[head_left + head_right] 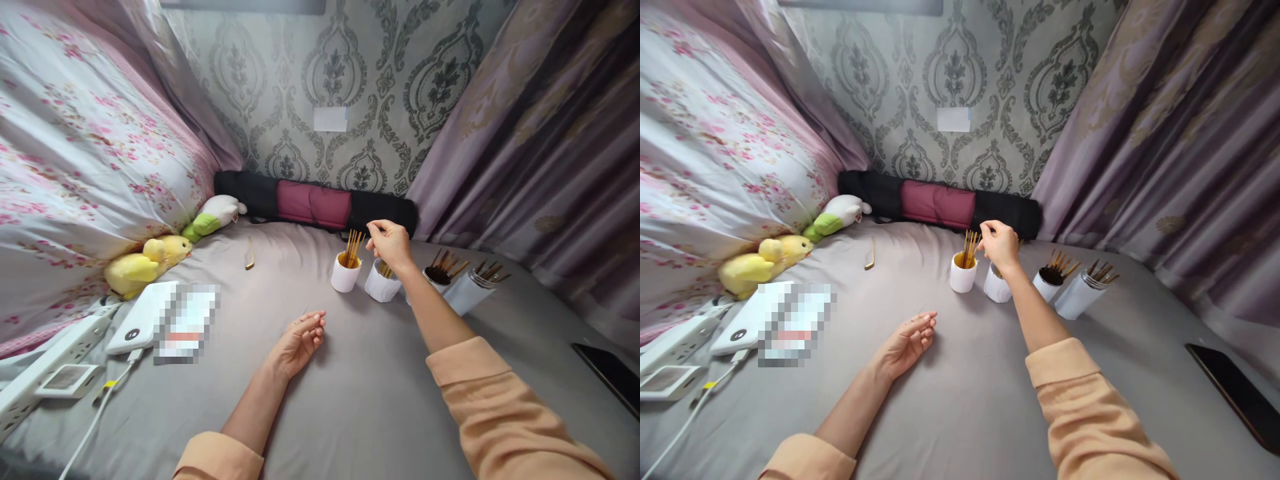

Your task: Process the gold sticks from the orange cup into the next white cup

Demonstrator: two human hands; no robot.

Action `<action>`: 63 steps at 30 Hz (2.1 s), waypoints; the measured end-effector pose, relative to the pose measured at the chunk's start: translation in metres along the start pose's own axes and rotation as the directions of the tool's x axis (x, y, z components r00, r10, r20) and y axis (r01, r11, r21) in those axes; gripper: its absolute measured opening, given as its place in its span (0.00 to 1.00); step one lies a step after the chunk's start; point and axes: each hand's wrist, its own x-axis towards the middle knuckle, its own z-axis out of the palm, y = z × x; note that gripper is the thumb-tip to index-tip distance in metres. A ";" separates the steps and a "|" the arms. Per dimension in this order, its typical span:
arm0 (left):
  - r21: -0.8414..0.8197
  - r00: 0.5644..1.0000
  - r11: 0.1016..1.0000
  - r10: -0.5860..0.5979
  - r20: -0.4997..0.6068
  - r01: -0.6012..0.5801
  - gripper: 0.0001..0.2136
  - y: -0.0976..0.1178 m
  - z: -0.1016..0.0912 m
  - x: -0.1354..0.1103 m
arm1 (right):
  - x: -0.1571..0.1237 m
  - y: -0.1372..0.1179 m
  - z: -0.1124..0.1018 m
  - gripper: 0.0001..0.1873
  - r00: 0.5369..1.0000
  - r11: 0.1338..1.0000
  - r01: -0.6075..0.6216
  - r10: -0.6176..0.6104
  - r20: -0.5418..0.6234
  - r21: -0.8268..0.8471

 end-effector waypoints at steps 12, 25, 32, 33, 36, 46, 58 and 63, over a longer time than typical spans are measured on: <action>0.001 1.000 1.000 0.004 -0.008 -0.004 0.09 0.000 0.000 0.000 | -0.030 0.003 -0.006 0.21 0.994 0.960 -0.099 0.105 -0.010 0.261; 0.008 1.000 1.000 0.002 -0.020 -0.002 0.09 -0.001 -0.001 0.001 | -0.095 0.014 0.028 0.18 0.954 0.878 -0.289 0.228 0.197 0.382; 0.004 1.000 1.000 0.004 -0.028 -0.004 0.08 -0.001 0.000 0.000 | -0.124 0.017 0.057 0.18 0.939 0.884 -0.312 0.231 0.255 0.349; 0.004 1.000 1.000 0.005 -0.028 -0.005 0.08 -0.001 0.000 0.000 | -0.127 0.017 0.060 0.18 0.940 0.891 -0.303 0.221 0.260 0.339; 0.007 0.999 1.000 0.011 -0.036 -0.010 0.08 -0.002 0.001 0.001 | -0.137 0.018 0.070 0.20 0.938 0.903 -0.302 0.225 0.264 0.305; 0.024 0.999 1.000 0.014 -0.043 -0.013 0.05 -0.001 0.001 0.003 | -0.151 0.038 0.089 0.21 0.961 0.951 -0.235 0.196 0.196 0.200; 0.183 0.984 0.983 0.003 -0.177 0.030 0.06 0.009 0.007 0.011 | -0.154 0.042 0.091 0.20 0.972 0.958 -0.189 0.151 0.182 0.216; 0.281 0.975 0.960 0.062 -0.213 0.000 0.05 0.021 0.004 0.020 | -0.154 0.043 0.091 0.21 0.965 0.954 -0.212 0.171 0.198 0.213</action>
